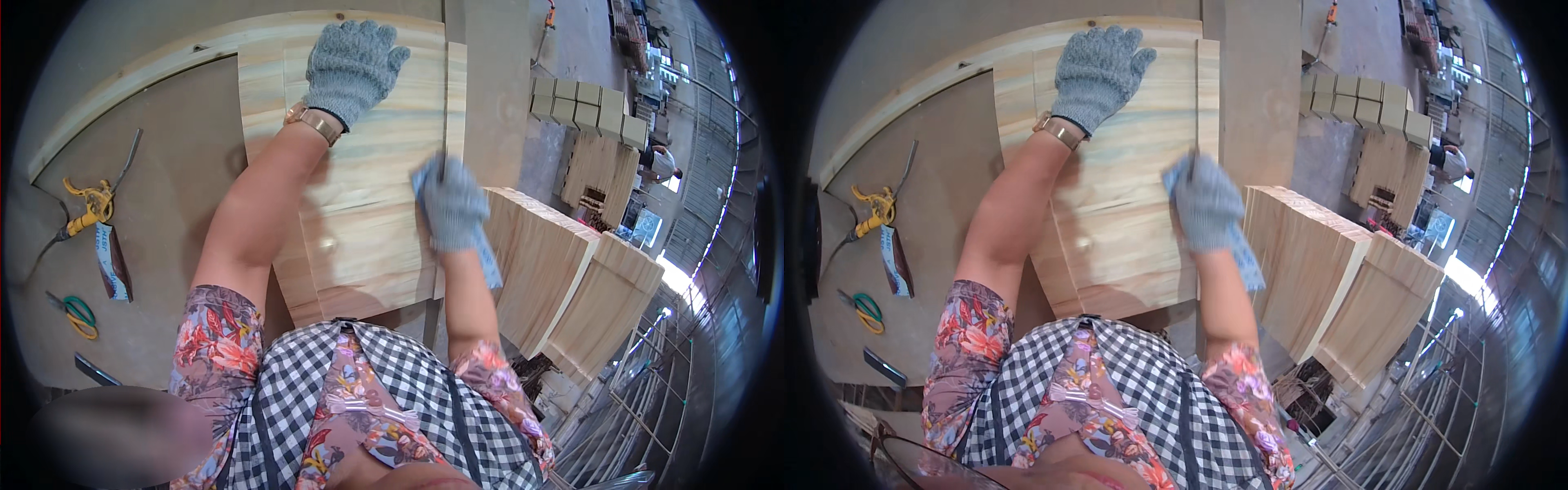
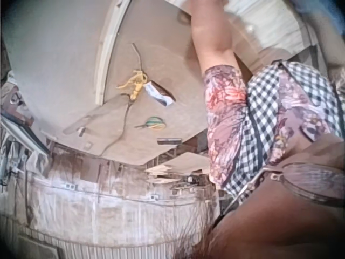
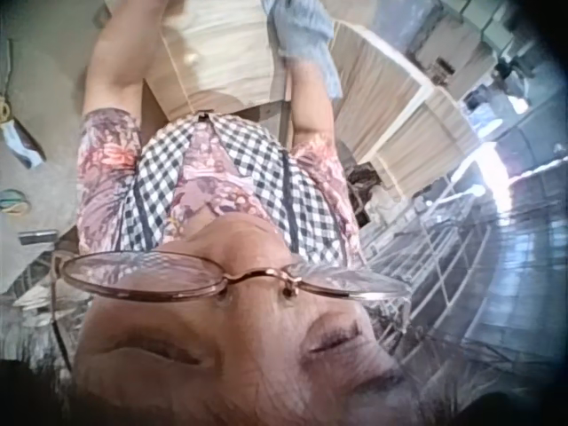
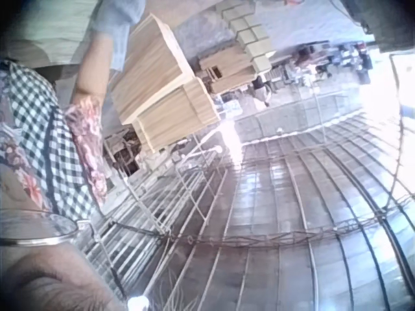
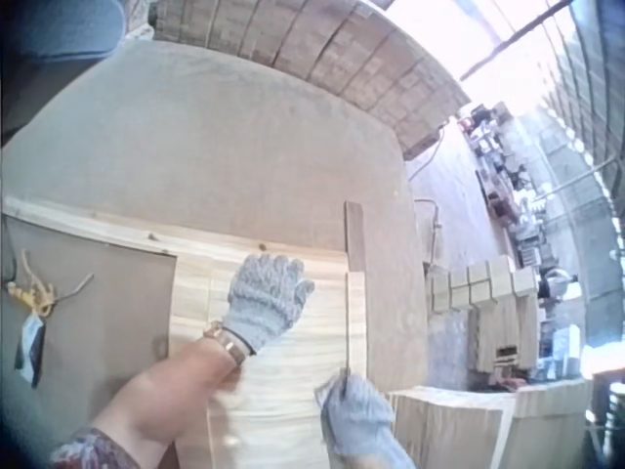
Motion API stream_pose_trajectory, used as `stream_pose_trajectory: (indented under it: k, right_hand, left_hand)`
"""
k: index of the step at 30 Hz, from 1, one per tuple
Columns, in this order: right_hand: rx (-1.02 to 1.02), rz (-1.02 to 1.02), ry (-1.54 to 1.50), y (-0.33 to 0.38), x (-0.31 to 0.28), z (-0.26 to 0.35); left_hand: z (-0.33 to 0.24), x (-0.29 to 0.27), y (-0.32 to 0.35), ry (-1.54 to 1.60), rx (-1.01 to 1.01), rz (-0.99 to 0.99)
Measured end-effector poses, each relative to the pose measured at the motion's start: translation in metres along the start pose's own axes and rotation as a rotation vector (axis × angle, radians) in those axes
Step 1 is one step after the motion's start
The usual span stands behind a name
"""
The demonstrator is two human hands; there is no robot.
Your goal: The worker is sanding and assembling various wood furniture components on a workbench in a factory environment.
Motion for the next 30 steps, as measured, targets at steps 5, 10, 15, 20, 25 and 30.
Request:
stream_pose_trajectory:
  k: [5,10,15,20,25,30]
  right_hand:
    - [0.046,-0.034,-0.028,-0.108,0.030,0.005]
    - [0.038,0.174,-0.078,0.037,0.041,-0.005]
    - [0.025,0.122,-0.006,0.112,0.039,-0.019]
    - [-0.109,-0.026,-0.160,-0.008,0.051,-0.007]
    - [-0.044,0.038,-0.050,-0.143,0.073,-0.004]
    - [0.052,0.260,-0.095,-0.038,0.067,-0.033]
  left_hand:
    - [0.003,0.031,-0.009,0.004,-0.003,0.030]
    - [0.026,0.038,0.006,-0.020,-0.014,-0.011]
    - [0.023,0.021,0.007,-0.024,-0.086,-0.021]
    - [0.016,0.030,-0.005,-0.015,-0.073,-0.034]
    - [0.000,0.046,-0.018,-0.020,-0.059,-0.079]
    - [-0.005,0.062,-0.006,-0.016,-0.068,0.008]
Point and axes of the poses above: each hand's wrist, its own y-axis away from the middle knuckle, its own x-axis out of the palm, z = x × y, the point moved 1 cm from there along -y, towards the middle knuckle, and after that the axes turned 2 degrees about -x, right-handed, at the moved point
